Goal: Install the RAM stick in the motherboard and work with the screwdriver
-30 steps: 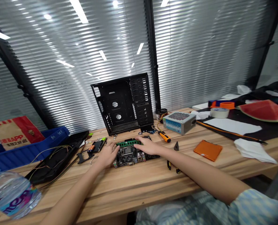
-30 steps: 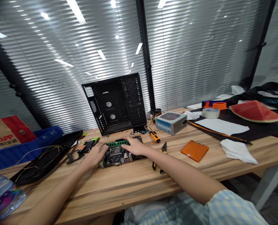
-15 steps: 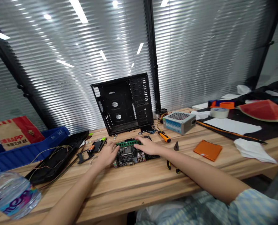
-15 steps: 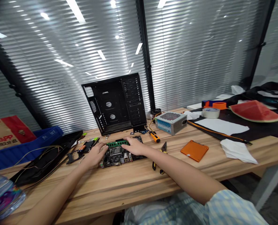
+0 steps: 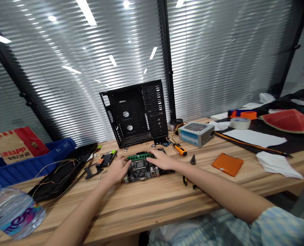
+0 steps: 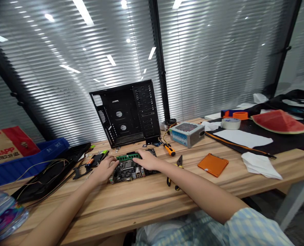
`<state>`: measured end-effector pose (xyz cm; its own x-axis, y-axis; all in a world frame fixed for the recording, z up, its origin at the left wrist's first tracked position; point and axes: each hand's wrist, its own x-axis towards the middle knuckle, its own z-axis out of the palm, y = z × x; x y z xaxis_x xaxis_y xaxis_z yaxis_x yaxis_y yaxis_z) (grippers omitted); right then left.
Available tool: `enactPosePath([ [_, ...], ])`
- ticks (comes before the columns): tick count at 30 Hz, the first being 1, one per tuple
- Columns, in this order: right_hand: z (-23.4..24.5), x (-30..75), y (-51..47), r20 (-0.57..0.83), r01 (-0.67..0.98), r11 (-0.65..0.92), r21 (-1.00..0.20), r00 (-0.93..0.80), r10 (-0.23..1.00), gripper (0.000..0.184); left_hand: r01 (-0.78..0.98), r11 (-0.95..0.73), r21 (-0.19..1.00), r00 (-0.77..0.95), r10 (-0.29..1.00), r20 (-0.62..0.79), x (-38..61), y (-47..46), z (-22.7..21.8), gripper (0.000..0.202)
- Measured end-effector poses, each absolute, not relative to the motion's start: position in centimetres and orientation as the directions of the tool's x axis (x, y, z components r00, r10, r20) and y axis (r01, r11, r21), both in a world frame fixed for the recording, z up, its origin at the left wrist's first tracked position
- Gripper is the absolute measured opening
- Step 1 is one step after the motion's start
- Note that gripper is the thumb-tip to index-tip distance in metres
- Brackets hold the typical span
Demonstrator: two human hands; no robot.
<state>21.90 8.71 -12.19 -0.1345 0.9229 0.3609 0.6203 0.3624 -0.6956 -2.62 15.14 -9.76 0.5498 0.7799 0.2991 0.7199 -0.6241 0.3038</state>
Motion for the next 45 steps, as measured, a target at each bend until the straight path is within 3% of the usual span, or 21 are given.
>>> enactPosePath([
  [3,-12.0,21.9,8.5,0.412,0.66,0.436,-0.612,-0.205,0.888,0.042,0.714,-0.666,0.217,0.595,0.74,0.313,-2.8,15.5,-10.1,0.038],
  [13,-11.9,21.8,8.2,0.413,0.695,0.555,-0.457,-0.386,0.825,0.027,0.723,-0.66,0.206,0.592,0.745,0.309,-2.8,15.5,-10.2,0.038],
  [45,-11.9,22.1,8.4,0.445,0.716,0.608,-0.343,-0.446,0.777,0.026,0.675,-0.728,0.122,0.658,0.668,0.347,-2.9,16.2,-11.1,0.039],
])
